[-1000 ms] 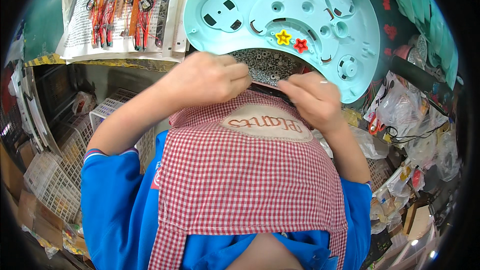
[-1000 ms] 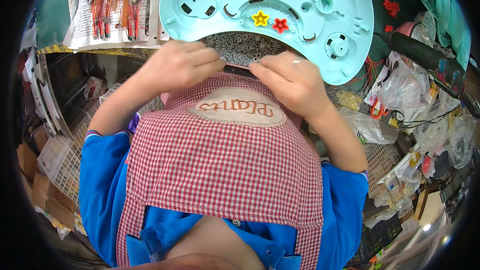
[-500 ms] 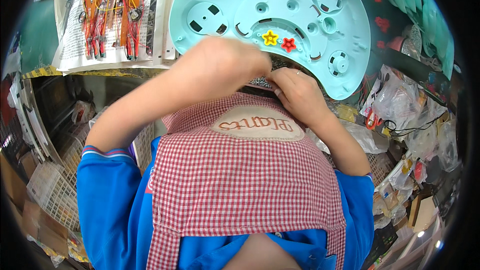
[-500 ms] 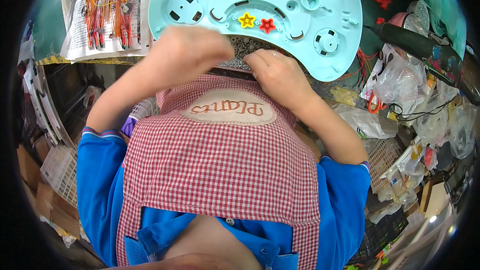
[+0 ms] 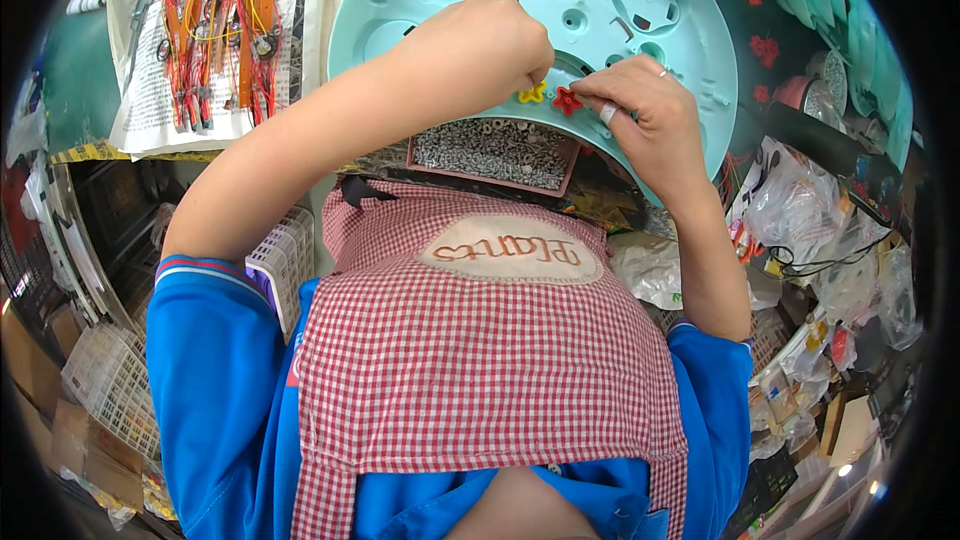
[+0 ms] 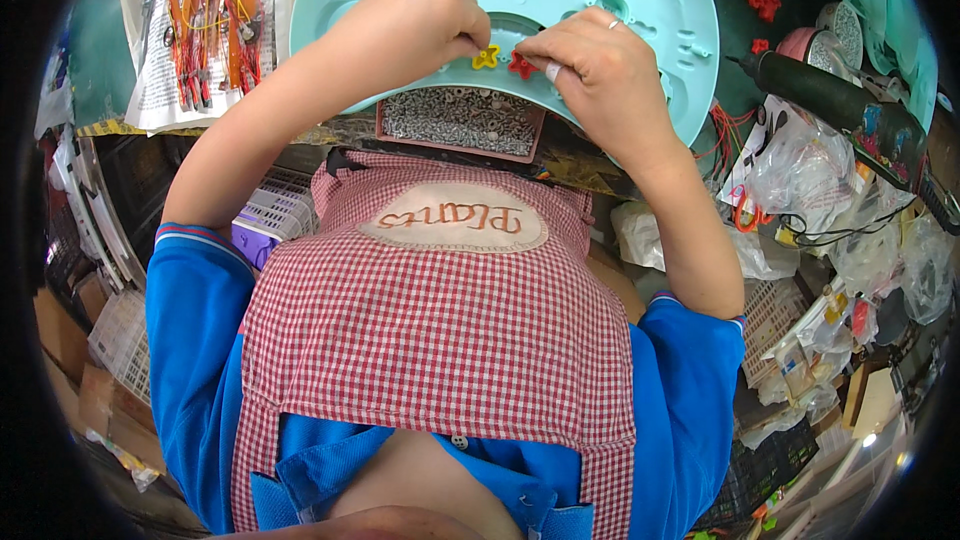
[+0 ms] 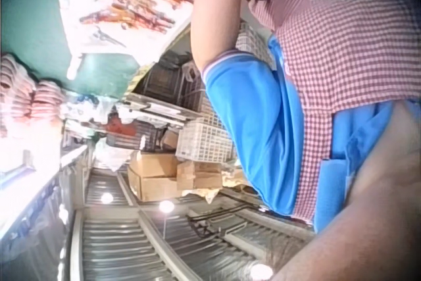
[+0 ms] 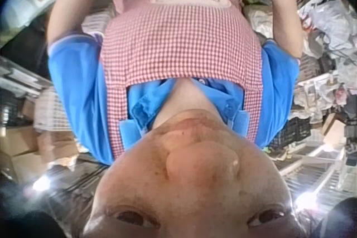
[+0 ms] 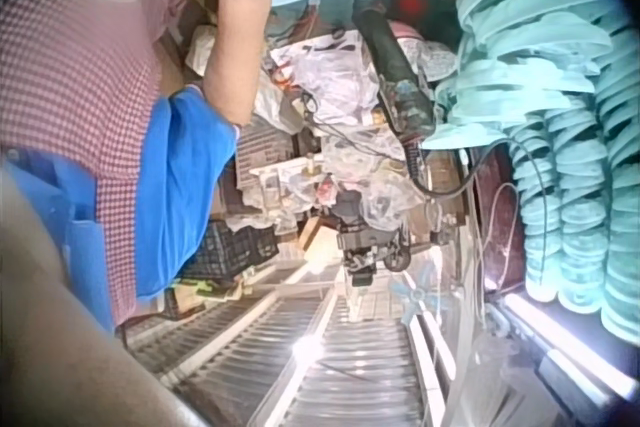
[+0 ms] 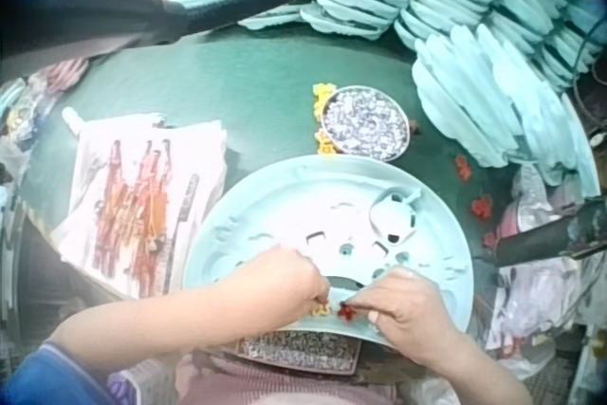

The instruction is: The person assembles light-blue plastic plates by inserting small star-shaped pieces and connecting wires using a soldering iron. They handle multiple plates, place them on a green workbench, and use tools to secure components inside the plates.

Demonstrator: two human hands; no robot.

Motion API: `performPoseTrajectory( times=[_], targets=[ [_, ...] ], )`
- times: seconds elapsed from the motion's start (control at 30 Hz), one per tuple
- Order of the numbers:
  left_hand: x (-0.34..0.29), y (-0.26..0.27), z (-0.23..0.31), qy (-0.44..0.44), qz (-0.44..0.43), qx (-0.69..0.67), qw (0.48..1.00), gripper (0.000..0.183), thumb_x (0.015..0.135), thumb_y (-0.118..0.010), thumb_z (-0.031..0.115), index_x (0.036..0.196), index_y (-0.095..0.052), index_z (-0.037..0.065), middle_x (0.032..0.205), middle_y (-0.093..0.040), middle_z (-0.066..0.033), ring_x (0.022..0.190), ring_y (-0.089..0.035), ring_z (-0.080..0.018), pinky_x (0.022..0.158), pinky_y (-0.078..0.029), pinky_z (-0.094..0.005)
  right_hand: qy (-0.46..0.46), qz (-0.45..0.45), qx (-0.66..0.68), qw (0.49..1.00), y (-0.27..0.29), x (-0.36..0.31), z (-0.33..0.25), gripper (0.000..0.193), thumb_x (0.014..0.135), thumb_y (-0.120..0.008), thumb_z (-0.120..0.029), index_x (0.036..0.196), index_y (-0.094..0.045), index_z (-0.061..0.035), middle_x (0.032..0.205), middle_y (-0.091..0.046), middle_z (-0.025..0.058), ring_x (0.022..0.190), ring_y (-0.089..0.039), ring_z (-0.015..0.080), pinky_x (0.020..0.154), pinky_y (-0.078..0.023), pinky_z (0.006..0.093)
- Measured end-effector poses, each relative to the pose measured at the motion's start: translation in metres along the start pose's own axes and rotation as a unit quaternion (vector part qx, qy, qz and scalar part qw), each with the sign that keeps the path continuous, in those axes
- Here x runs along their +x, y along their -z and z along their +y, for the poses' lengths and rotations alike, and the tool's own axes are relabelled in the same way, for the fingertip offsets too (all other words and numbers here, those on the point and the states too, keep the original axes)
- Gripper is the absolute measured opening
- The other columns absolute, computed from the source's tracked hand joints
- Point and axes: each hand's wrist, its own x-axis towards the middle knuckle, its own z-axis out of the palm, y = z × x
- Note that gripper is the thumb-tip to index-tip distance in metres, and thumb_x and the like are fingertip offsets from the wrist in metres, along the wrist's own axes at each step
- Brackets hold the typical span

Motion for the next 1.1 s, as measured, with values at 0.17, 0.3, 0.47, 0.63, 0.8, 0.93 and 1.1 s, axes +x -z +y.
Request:
performPoseTrajectory(
  times=[0.17,0.3,0.47,0.63,0.8,0.93,1.1],
  targets=[
    [0.002,-0.003,-0.002,-0.086,0.081,0.057,0.991,0.003,0.069,-0.070,0.011,0.070,-0.073,0.009,0.089,-0.061,-0.0011,0.089,-0.060,-0.0210,0.073,-0.053,-0.0345,0.012,0.010,-0.014,1.000,-0.002,0.001,0.001,0.019,0.075,-0.067,0.002,0.093,-0.071,-0.0038,0.087,-0.071,0.0063,0.084,-0.064,0.0229,0.075,-0.050,0.0328],
    [0.007,-0.010,-0.007,-0.090,0.103,0.073,0.988,0.004,0.069,-0.070,0.012,0.069,-0.072,0.009,0.092,-0.060,-0.0011,0.093,-0.057,-0.0208,0.074,-0.052,-0.0343,0.006,0.022,-0.011,1.000,-0.003,0.000,0.001,0.019,0.076,-0.069,0.001,0.094,-0.071,-0.0039,0.086,-0.071,0.0066,0.082,-0.064,0.0228,0.072,-0.050,0.0323],
    [0.007,-0.008,-0.006,-0.073,0.093,0.078,0.990,0.005,0.068,-0.072,0.013,0.070,-0.071,0.009,0.094,-0.061,-0.0014,0.093,-0.058,-0.0208,0.076,-0.052,-0.0350,0.014,-0.015,-0.067,0.998,0.005,0.003,0.000,0.012,0.074,-0.071,-0.005,0.086,-0.069,-0.0058,0.093,-0.067,0.0024,0.097,-0.059,0.0236,0.087,-0.043,0.0362],
    [0.008,-0.006,-0.005,-0.072,0.080,0.097,0.989,0.008,0.067,-0.074,0.014,0.072,-0.071,0.008,0.095,-0.061,-0.0006,0.094,-0.058,-0.0203,0.077,-0.052,-0.0358,0.035,-0.045,-0.120,0.991,0.000,0.009,0.008,0.008,0.072,-0.074,-0.011,0.078,-0.070,-0.0105,0.111,-0.057,-0.0022,0.118,-0.046,0.0239,0.105,-0.026,0.0459],
    [0.006,-0.007,-0.006,-0.080,0.120,0.094,0.985,0.009,0.066,-0.074,0.015,0.071,-0.071,0.009,0.093,-0.061,-0.0004,0.092,-0.058,-0.0201,0.077,-0.051,-0.0360,0.019,-0.058,-0.131,0.990,-0.003,0.012,0.009,0.009,0.071,-0.075,-0.013,0.078,-0.070,-0.0103,0.113,-0.055,-0.0014,0.120,-0.043,0.0238,0.106,-0.023,0.0467],
    [-0.011,0.004,-0.002,-0.038,0.119,0.016,0.992,0.009,0.072,-0.073,0.015,0.077,-0.071,0.009,0.098,-0.061,0.0010,0.089,-0.058,-0.0214,0.077,-0.049,-0.0335,0.024,-0.076,-0.142,0.987,-0.002,0.016,0.008,0.011,0.071,-0.074,-0.013,0.079,-0.068,-0.0096,0.112,-0.055,0.0005,0.119,-0.043,0.0253,0.105,-0.025,0.0461],
    [-0.046,0.010,0.012,-0.067,0.212,0.007,0.975,0.015,0.072,-0.074,0.014,0.086,-0.070,0.012,0.095,-0.063,0.0012,0.084,-0.060,-0.0193,0.071,-0.050,-0.0328,0.022,-0.103,-0.142,0.984,0.006,0.014,0.007,0.016,0.069,-0.073,-0.011,0.083,-0.067,-0.0074,0.112,-0.056,0.0057,0.118,-0.045,0.0302,0.102,-0.031,0.0461]
  ],
)
